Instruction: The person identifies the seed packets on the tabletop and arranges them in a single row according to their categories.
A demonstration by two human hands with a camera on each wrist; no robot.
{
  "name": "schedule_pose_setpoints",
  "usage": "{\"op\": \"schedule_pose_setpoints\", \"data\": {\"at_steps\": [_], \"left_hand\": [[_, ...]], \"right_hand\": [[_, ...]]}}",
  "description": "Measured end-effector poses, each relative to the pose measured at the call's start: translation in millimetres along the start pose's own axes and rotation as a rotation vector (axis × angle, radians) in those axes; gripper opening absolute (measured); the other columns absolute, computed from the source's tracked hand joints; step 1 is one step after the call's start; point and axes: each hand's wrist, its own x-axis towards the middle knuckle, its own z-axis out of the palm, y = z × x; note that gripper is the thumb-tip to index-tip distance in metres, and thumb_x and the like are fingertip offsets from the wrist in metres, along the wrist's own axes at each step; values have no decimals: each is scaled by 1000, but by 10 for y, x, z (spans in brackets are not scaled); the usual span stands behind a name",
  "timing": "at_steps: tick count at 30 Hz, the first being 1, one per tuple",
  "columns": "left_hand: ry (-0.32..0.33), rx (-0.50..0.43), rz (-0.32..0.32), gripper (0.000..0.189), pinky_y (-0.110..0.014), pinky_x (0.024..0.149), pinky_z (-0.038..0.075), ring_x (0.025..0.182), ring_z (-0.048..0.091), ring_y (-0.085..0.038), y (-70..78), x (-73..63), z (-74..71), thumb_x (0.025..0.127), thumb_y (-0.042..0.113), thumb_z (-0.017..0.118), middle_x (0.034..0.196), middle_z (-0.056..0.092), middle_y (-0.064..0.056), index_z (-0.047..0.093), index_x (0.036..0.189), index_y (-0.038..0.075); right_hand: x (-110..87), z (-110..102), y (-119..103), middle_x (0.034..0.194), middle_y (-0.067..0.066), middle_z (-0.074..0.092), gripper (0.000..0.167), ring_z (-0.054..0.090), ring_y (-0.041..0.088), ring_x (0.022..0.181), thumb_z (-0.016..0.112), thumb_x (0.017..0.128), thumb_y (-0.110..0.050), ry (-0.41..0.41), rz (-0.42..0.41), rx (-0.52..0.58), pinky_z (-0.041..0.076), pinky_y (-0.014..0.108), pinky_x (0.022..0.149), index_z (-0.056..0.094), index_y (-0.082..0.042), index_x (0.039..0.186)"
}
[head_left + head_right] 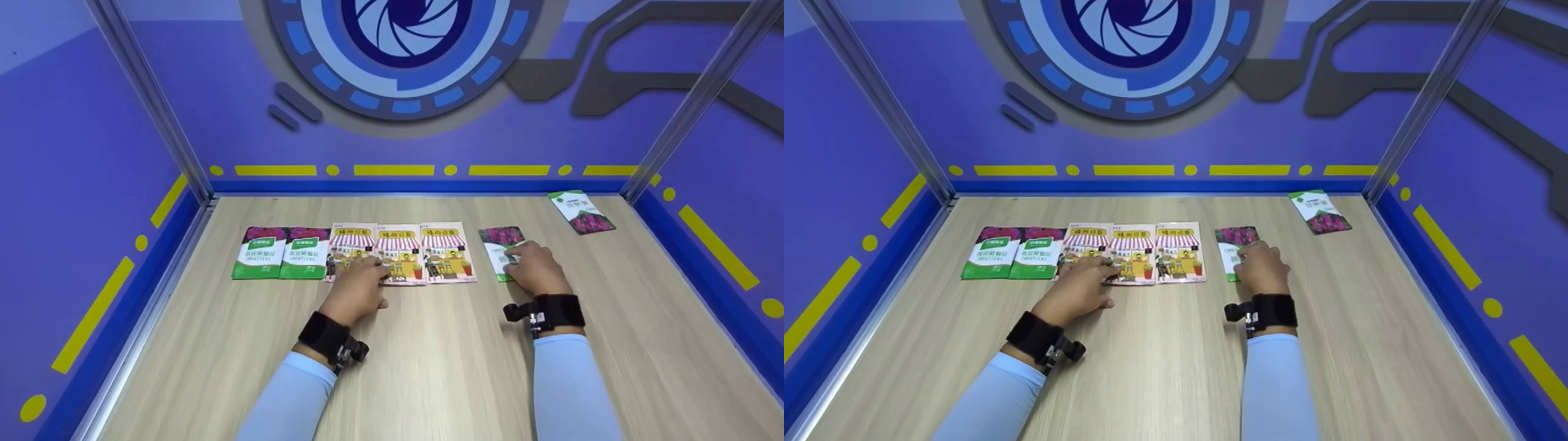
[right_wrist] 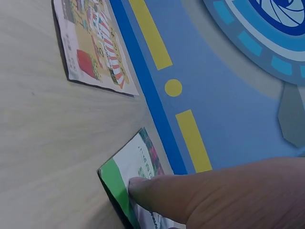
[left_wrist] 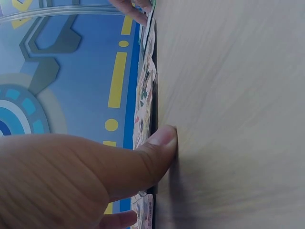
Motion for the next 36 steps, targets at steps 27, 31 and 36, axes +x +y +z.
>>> {"op": "schedule_pose_setpoints", "data": {"at_steps": [27,31,36], "left_hand": [[-27,-10,-22,77,-81,130,33,158,53,-42,-10,15,15,86,32,101,166,62,-10,71,156,21],[-16,-9,-14,75,-80,128,36,156,55,-43,-11,11,15,85,31,101,164,64,-11,73,154,21],[-21,-4,-17,76,-78,127,38,155,56,-41,-12,18,23,85,32,101,163,64,-11,72,154,21]], "right_hand": [[58,175,-290,163,38,53,49,52,58,152,77,108,-26,-6,-41,-43,44,72,127,72,-6,152],[72,177,-291,165,38,52,50,50,60,153,77,108,-26,-10,-49,-64,44,73,127,71,-6,153],[60,173,-310,165,37,52,49,50,60,153,77,107,-25,-5,-53,-58,44,73,126,72,-5,152]]}}
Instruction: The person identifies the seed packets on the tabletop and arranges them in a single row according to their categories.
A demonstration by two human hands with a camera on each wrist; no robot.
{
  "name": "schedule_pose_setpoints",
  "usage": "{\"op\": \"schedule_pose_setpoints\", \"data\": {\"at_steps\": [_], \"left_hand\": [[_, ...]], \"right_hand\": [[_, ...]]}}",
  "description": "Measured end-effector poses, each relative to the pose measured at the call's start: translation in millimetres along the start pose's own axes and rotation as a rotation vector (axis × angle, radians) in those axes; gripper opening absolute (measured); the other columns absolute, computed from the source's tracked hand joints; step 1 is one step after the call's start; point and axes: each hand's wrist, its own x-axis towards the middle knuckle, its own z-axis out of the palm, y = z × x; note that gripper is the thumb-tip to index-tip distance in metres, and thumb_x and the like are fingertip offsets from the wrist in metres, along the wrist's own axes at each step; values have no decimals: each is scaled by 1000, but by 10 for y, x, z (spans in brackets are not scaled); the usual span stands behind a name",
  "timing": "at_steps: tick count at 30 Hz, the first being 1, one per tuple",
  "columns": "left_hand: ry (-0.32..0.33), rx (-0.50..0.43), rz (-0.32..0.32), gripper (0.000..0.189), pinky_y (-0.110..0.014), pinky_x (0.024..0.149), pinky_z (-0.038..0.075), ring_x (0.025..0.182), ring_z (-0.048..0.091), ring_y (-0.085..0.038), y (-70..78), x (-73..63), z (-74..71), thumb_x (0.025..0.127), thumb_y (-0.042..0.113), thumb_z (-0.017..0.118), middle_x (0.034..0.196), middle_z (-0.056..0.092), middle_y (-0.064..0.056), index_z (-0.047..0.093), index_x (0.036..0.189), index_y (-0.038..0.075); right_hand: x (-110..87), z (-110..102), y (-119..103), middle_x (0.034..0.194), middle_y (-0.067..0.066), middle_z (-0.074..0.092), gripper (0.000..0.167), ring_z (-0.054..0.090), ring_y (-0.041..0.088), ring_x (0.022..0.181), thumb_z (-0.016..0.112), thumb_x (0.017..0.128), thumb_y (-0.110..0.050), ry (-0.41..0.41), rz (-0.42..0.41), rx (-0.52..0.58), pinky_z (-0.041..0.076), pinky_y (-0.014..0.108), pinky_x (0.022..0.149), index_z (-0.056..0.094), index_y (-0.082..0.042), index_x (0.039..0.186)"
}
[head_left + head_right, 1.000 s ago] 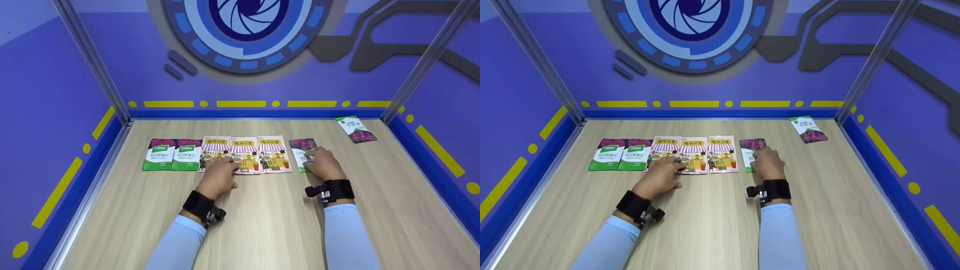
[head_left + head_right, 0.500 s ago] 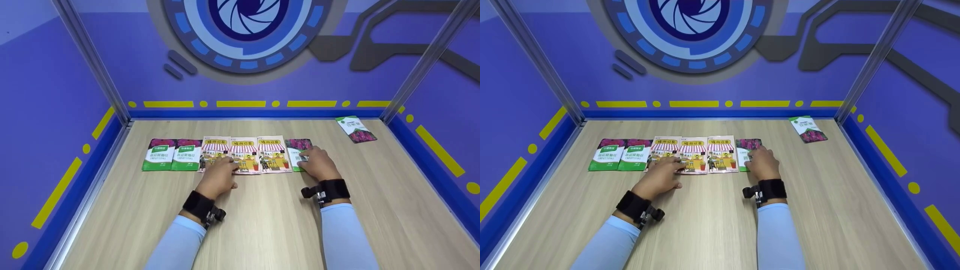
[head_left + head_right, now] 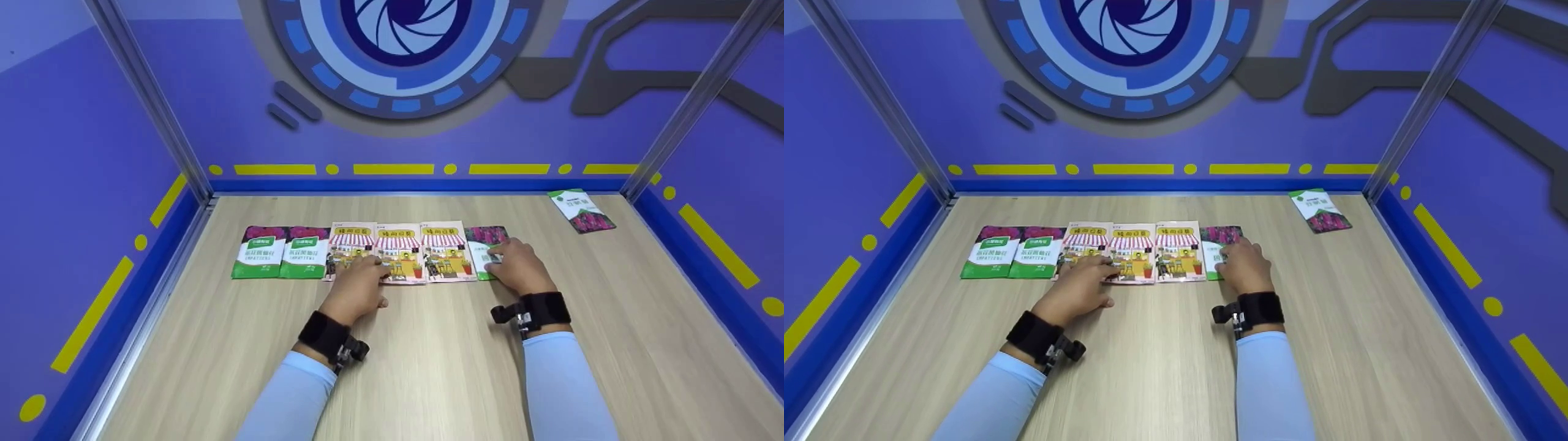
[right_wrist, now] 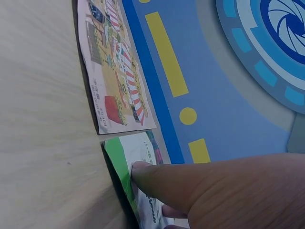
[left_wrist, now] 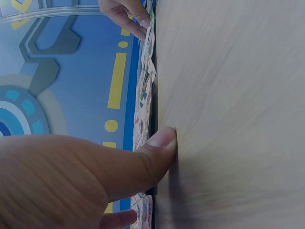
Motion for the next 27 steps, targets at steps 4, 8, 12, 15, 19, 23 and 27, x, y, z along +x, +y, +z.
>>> {"op": "schedule_pose_setpoints", "data": {"at_steps": [4,8,12,15,19,23,27], "left_hand": [[-8,1,-8,77,-77,128,38,155,56,-41,4,7,-4,85,32,101,164,63,-11,72,155,22],[-7,-3,-11,76,-77,129,37,155,55,-41,2,3,-4,85,32,101,164,63,-11,72,155,22],[-4,-4,-9,76,-78,129,36,155,55,-41,-3,-3,-1,85,32,101,164,63,-11,73,154,22],[-3,-9,-9,76,-79,129,35,156,55,-41,-5,-4,2,85,32,101,164,63,-11,72,155,21],[-2,-16,-10,76,-80,129,34,156,55,-41,-5,-2,4,85,31,101,164,64,-11,72,155,21],[3,-10,-7,75,-79,128,36,155,56,-41,2,-3,4,86,29,101,163,64,-11,72,154,21],[6,-7,-9,75,-79,128,36,155,56,-41,27,-2,-1,86,29,101,163,65,-10,73,154,21]], "right_hand": [[-1,2,-9,166,37,52,50,50,59,154,77,108,-26,-6,6,4,44,73,126,71,-5,153],[7,-2,-1,164,37,54,50,51,59,152,77,107,-26,-2,-4,-2,46,73,125,71,-5,153],[12,7,12,163,37,54,50,52,59,151,77,107,-26,-1,-8,-3,47,74,124,71,-5,153],[15,4,19,164,36,54,50,52,59,152,77,107,-26,-1,-8,-2,46,74,124,72,-5,152],[13,-27,35,162,35,55,49,53,57,152,77,108,-27,9,-8,22,45,73,125,72,-5,151],[7,-66,83,159,33,58,49,55,54,150,75,109,-28,36,2,69,45,70,127,71,-4,152],[-4,-138,180,159,33,59,50,56,54,150,72,112,-29,74,16,95,45,71,127,69,-2,154]]}}
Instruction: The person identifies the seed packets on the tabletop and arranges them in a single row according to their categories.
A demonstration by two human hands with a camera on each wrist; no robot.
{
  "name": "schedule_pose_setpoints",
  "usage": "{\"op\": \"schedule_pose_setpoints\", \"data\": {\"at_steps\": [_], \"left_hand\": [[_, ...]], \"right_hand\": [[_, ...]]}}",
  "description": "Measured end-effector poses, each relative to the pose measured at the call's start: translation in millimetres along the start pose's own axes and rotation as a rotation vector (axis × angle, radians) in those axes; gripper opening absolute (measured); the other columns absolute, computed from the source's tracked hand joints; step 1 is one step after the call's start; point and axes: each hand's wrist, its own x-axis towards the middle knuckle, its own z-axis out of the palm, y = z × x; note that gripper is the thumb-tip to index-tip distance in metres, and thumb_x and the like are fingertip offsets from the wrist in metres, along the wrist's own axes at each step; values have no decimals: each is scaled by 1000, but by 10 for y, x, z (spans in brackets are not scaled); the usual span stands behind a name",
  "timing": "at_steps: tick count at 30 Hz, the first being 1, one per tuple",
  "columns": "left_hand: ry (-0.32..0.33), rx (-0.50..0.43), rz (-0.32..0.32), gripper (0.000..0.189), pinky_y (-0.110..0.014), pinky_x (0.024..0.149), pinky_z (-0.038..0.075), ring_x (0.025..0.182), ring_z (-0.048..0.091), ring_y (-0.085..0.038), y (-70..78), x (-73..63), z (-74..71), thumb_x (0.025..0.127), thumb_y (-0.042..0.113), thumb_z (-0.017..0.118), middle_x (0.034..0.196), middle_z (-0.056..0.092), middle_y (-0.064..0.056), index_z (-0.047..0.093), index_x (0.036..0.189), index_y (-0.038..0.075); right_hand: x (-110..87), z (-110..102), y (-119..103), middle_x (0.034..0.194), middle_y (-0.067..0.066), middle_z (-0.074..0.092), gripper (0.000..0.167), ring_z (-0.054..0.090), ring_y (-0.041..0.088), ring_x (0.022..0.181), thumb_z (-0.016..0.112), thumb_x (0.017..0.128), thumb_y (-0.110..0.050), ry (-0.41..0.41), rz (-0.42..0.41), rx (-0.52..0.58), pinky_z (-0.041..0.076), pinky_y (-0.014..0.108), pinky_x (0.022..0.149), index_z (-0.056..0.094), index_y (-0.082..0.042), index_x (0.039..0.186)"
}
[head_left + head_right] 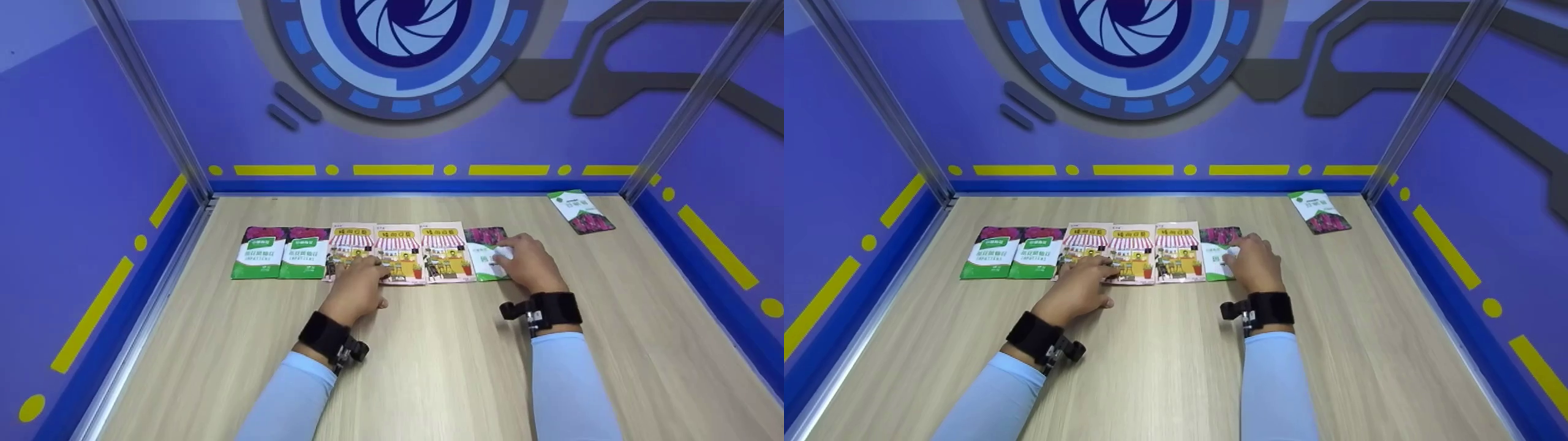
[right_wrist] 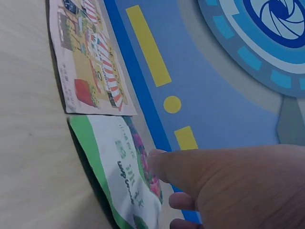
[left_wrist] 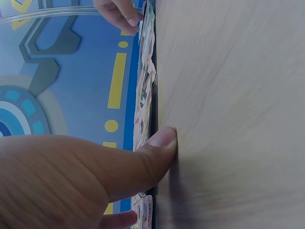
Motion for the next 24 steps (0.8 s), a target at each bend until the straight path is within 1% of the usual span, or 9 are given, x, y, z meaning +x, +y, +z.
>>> {"op": "schedule_pose_setpoints", "data": {"at_steps": [3,6,11,13,16,20,24], "left_hand": [[-1,1,-2,74,-79,128,36,156,55,-41,16,2,-7,86,29,101,164,64,-10,73,154,21],[-6,4,-6,74,-79,129,36,158,53,-42,28,5,-7,87,30,100,166,62,-11,72,155,22],[-16,0,-13,74,-80,130,34,160,52,-43,33,7,-1,87,30,100,167,61,-12,72,155,22],[-18,-4,-17,74,-80,130,33,160,51,-44,28,10,6,87,29,100,167,61,-12,72,155,22],[-16,-9,-21,74,-80,130,33,162,50,-45,15,17,18,87,28,100,167,61,-12,72,155,21],[-12,-11,-12,74,-81,130,33,161,50,-45,-1,13,20,87,27,100,167,62,-13,72,155,20],[-3,-13,-4,73,-82,129,34,158,53,-43,-13,3,15,87,26,100,164,64,-12,73,154,20]], "right_hand": [[19,-72,106,163,34,55,52,53,55,153,70,113,-31,25,20,25,44,72,127,66,-1,156],[64,-133,261,168,35,49,56,47,58,156,66,115,-34,32,44,41,42,74,128,61,-1,160],[196,-210,642,172,39,39,64,40,64,157,61,116,-36,28,73,-27,38,80,126,51,3,165],[241,-241,796,173,40,36,66,36,65,158,61,116,-36,31,80,-61,35,83,126,48,4,166],[287,-293,987,176,43,28,70,28,66,162,61,115,-37,28,95,-79,30,88,125,44,7,167],[303,-375,1143,179,46,15,79,16,70,165,59,115,-41,-11,100,-93,23,93,124,34,10,170],[303,-426,1183,180,46,4,84,5,74,164,53,117,-47,-90,98,-96,15,95,124,25,8,174]]}}
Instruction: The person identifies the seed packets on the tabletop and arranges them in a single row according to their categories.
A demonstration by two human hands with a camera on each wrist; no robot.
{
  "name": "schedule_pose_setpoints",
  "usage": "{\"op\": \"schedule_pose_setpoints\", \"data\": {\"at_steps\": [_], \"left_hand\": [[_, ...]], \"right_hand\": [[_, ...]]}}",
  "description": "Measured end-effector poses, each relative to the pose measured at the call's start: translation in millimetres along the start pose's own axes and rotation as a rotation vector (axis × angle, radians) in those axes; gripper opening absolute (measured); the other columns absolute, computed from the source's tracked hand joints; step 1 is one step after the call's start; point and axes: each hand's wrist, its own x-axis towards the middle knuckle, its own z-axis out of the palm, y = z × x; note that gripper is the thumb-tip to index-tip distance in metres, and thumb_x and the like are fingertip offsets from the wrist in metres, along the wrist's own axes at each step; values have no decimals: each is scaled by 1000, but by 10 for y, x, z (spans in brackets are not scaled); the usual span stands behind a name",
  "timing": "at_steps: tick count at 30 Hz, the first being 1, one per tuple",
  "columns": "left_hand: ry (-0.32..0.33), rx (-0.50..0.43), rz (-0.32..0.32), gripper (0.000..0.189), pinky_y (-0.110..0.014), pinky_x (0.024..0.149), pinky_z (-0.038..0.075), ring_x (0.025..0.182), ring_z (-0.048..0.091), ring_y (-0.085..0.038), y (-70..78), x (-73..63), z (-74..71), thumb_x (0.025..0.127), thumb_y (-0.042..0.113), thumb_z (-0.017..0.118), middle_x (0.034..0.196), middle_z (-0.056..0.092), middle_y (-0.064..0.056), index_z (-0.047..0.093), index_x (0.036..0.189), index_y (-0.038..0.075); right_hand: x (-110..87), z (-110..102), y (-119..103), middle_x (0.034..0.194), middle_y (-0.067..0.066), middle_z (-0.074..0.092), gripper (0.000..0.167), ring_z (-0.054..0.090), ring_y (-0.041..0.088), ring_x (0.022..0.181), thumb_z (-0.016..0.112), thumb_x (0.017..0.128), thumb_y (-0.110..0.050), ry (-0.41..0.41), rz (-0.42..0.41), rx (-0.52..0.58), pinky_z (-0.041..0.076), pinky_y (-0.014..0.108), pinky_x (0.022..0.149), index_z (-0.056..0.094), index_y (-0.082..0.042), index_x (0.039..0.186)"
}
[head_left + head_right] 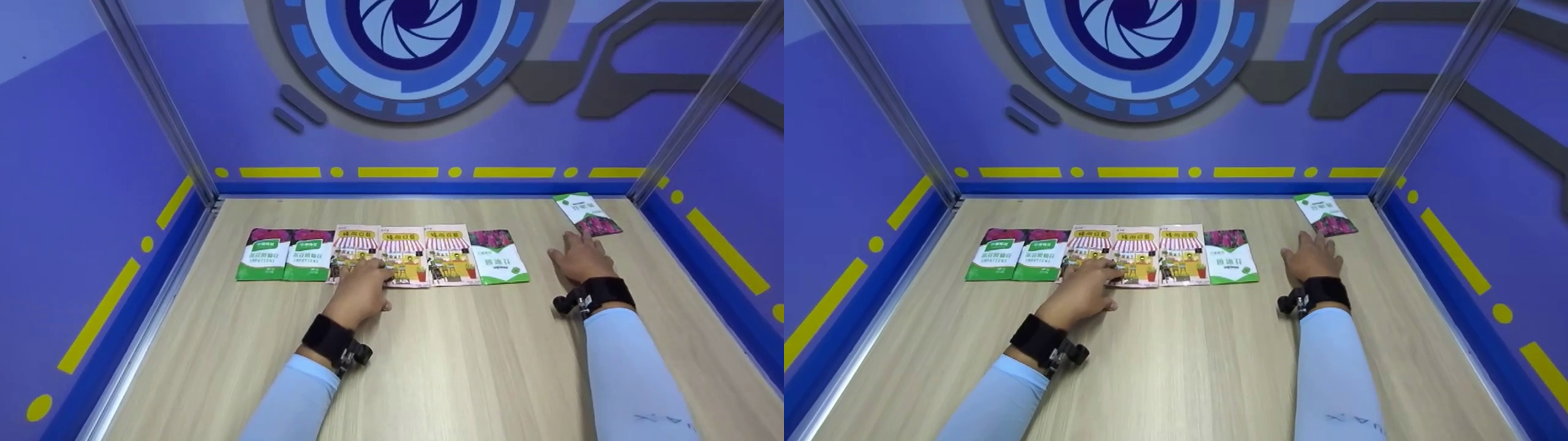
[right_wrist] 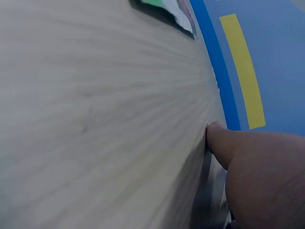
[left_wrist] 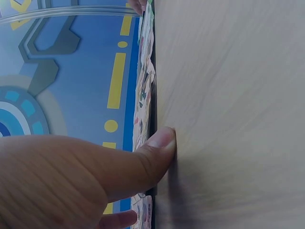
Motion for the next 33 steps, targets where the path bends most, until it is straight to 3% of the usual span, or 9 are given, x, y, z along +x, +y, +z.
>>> {"op": "schedule_pose_setpoints", "data": {"at_steps": [4,10,16,21,28,33], "left_hand": [[5,-5,5,72,-81,128,36,155,55,-41,11,-4,-4,87,25,101,162,65,-11,73,154,21],[2,-7,0,73,-79,129,35,157,54,-41,15,-13,-9,87,26,100,163,64,-12,73,154,20],[3,-5,-3,71,-80,129,35,155,55,-42,4,-9,-13,88,26,99,162,65,-12,73,154,20],[1,0,-4,71,-79,128,36,155,56,-42,5,-5,-1,88,25,99,162,65,-12,73,154,20],[-6,1,4,73,-80,130,33,157,54,-41,28,-2,-4,89,25,98,165,63,-12,71,156,21],[3,8,10,72,-79,128,36,156,55,-41,23,-14,-13,89,23,99,163,65,-11,72,155,21]], "right_hand": [[-29,-19,-5,181,45,5,83,5,75,164,49,118,-49,-30,11,-6,14,93,125,24,6,176],[-102,-15,-75,173,49,20,83,21,75,157,53,116,-46,31,45,-32,33,93,117,28,8,174],[-216,3,-158,164,50,32,77,31,72,149,51,115,-48,20,169,-52,44,95,103,44,10,164],[-363,17,-184,152,49,39,75,43,65,138,53,113,-45,42,246,-19,55,83,98,53,19,152],[-523,25,-208,146,49,43,76,48,64,134,52,112,-40,83,311,41,54,78,103,52,27,146],[-539,11,-268,152,51,38,79,43,69,139,56,112,-39,134,313,78,50,82,105,41,24,157]]}}
